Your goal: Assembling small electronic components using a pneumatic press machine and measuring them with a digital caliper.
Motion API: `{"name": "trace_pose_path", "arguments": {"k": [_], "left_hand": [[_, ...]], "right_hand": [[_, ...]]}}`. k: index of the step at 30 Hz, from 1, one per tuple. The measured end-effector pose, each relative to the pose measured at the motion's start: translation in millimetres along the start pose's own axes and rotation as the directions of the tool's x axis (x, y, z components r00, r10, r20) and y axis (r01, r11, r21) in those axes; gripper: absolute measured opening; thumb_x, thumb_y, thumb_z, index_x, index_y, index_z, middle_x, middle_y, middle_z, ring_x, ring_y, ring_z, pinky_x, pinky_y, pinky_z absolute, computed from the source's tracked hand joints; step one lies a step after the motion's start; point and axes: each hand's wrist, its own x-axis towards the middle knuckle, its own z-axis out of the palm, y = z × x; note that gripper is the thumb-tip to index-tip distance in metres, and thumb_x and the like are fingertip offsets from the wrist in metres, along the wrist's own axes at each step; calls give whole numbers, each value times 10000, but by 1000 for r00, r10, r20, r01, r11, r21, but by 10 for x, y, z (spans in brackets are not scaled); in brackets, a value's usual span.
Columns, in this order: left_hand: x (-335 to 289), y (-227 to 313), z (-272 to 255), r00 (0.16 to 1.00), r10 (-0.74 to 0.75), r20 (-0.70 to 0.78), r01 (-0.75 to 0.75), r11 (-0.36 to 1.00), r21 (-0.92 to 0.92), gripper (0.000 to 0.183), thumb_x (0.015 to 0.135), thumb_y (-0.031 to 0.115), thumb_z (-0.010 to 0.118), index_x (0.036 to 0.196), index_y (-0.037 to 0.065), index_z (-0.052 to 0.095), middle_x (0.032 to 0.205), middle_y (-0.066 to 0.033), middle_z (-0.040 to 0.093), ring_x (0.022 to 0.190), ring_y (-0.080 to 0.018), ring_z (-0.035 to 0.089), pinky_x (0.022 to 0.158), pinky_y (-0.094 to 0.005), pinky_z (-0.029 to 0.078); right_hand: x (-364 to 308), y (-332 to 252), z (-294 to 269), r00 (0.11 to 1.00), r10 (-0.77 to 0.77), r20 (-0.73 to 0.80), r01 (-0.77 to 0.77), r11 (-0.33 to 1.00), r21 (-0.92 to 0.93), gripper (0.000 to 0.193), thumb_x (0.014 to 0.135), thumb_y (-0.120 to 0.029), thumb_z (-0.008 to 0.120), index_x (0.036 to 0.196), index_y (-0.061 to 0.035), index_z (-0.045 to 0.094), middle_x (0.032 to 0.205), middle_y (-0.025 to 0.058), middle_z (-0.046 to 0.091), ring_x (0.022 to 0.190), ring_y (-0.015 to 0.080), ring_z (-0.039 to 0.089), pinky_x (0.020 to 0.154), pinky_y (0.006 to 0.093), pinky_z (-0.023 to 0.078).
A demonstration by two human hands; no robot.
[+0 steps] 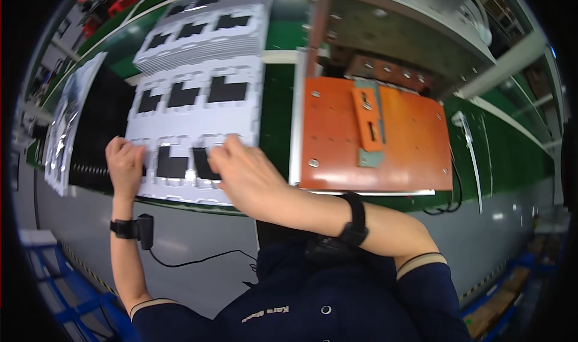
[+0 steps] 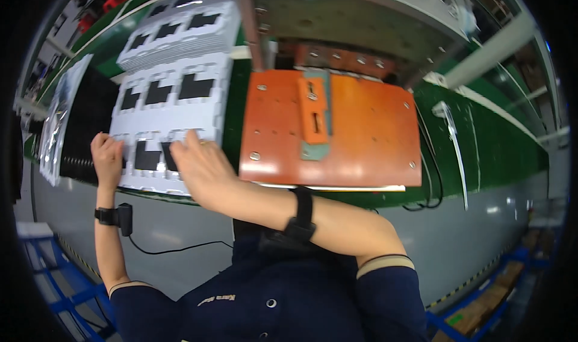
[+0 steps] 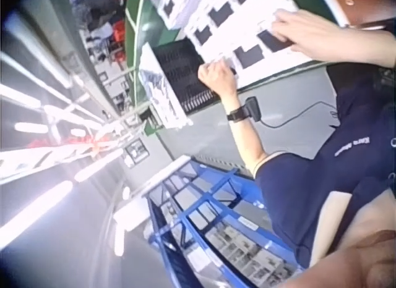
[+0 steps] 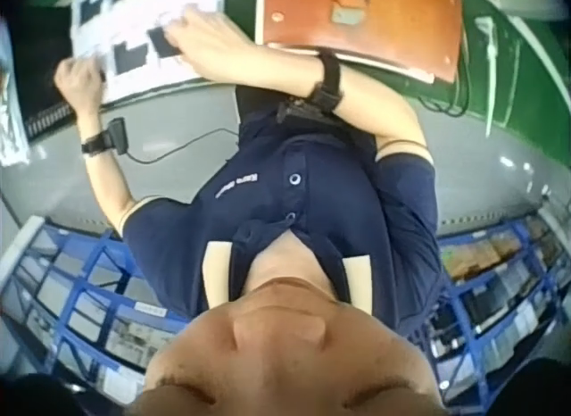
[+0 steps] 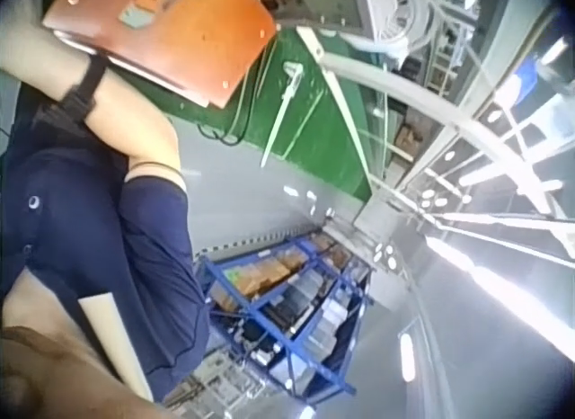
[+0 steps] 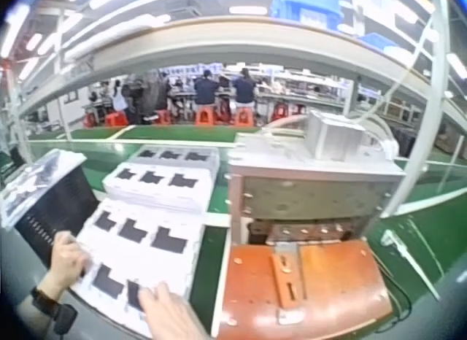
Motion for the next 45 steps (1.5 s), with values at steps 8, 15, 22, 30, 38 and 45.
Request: {"name": "trace_pose_path", "arguments": {"k": [8,15,22,30,38,45], "left_hand": [[360,53,-124,994,70,-80,-67,997,37,264,877,125,597,651,13,518,662,-72,502,748,-264,499,822,-399,388],[1014,715,302,992,65,108,-23,937,-349,352,842,251,683,579,25,625,560,-68,556,702,-280,502,733,-406,388],[1302,901,482,994,111,18,-100,950,-297,252,839,230,681,686,34,642,730,-82,593,783,-281,516,877,-412,393],[1716,1710,-438,911,362,-199,-406,702,-585,104,685,105,686,686,91,583,765,-52,580,762,-260,597,1015,-525,353],[1613,2621,-377,702,712,23,-472,489,-734,658,811,597,618,1269,128,571,1291,-112,551,1190,-264,524,1032,-492,323],[1608,2616,-337,654,748,112,-479,524,-705,711,830,682,522,1295,146,566,1348,-113,529,1244,-257,476,1051,-517,291]], "right_hand": [[-162,-176,-147,939,-285,-190,294,956,18,277,724,64,575,976,-43,532,866,116,509,800,293,592,688,375,507],[-679,-376,-1281,960,-211,-185,215,977,3,258,754,28,697,1001,-46,701,916,88,653,808,219,652,662,297,536],[-1381,205,-2411,876,475,-83,-385,792,473,287,785,99,684,1063,31,681,996,84,633,799,94,623,613,200,499],[-1198,406,-2169,909,257,-328,-282,959,-31,151,755,-51,768,895,-31,716,801,66,630,688,182,584,575,264,457],[-1034,598,-2125,962,-7,-274,-68,963,-262,160,753,-122,738,907,-118,698,802,-2,587,717,193,533,602,316,429],[-1080,550,-2084,978,-145,-147,19,773,-634,274,724,-153,661,996,-132,689,885,-22,538,759,158,509,633,286,391]]}}
